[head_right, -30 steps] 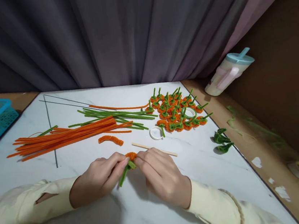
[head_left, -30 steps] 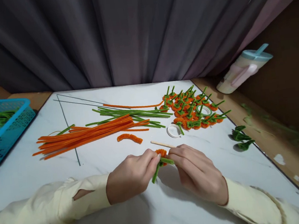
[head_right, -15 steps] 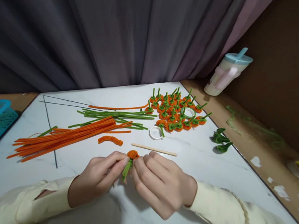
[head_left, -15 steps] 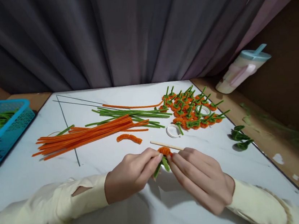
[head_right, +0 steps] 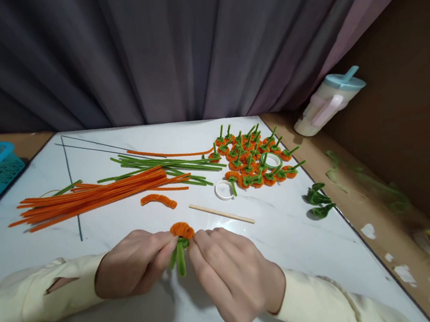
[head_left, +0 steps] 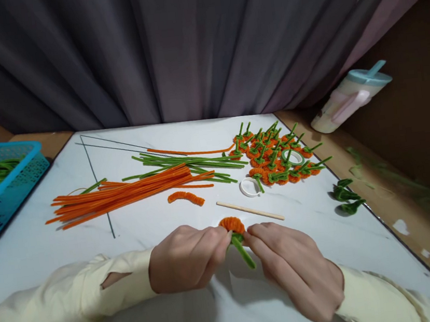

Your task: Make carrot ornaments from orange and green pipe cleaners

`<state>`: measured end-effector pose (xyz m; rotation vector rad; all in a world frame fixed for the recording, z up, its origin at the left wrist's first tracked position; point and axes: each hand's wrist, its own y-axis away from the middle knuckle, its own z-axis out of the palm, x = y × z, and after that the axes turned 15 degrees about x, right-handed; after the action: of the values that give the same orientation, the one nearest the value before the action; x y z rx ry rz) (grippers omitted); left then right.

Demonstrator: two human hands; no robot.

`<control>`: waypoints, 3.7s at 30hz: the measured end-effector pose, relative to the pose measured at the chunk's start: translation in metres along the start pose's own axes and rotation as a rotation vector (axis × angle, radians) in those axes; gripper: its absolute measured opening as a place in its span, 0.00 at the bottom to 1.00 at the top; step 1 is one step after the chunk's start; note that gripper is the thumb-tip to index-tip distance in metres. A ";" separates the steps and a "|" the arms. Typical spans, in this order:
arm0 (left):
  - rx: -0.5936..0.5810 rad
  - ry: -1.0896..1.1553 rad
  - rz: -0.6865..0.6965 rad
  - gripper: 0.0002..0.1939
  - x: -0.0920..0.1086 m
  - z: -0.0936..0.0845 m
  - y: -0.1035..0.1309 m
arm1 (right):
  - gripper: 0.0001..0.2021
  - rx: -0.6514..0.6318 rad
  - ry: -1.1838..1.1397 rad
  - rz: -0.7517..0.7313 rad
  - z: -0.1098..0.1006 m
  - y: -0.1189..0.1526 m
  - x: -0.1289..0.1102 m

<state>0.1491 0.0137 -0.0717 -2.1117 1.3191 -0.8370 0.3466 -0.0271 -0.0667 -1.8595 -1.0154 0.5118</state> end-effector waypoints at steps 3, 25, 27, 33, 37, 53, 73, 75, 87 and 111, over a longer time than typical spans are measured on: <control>-0.017 0.023 -0.015 0.10 0.001 -0.001 -0.003 | 0.16 0.014 0.040 -0.025 0.000 0.000 0.000; 0.165 -0.058 0.255 0.09 0.001 0.004 0.002 | 0.15 -0.035 -0.029 0.106 -0.002 -0.001 -0.016; 0.220 -0.170 0.317 0.06 0.000 0.006 0.004 | 0.14 -0.024 -0.027 0.080 -0.002 0.000 -0.015; 0.231 -0.179 0.308 0.08 -0.002 0.008 0.007 | 0.13 -0.012 -0.195 0.631 -0.001 -0.014 -0.021; 0.207 -0.121 0.253 0.09 -0.003 0.009 0.006 | 0.09 -0.086 -0.535 1.238 0.004 -0.024 -0.019; -0.075 0.342 -0.542 0.10 -0.001 0.006 -0.009 | 0.16 -0.212 -0.701 1.658 0.008 -0.030 0.005; -0.276 0.876 -1.106 0.14 -0.001 0.006 -0.019 | 0.06 -0.137 -0.639 1.225 0.009 -0.021 0.015; -0.270 0.804 -1.062 0.15 -0.001 0.008 -0.017 | 0.07 -0.130 -0.581 1.158 0.010 -0.020 0.013; -0.232 0.578 -0.733 0.12 0.003 0.004 -0.015 | 0.10 -0.130 -0.938 1.639 0.007 -0.026 0.013; -0.126 1.139 -1.213 0.20 -0.036 0.033 0.003 | 0.05 0.053 -0.727 1.306 0.040 0.024 0.013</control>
<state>0.1589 0.0486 -0.1040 -2.4889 0.2065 -2.7538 0.3363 -0.0005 -0.1061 -2.1316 -0.0042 2.0349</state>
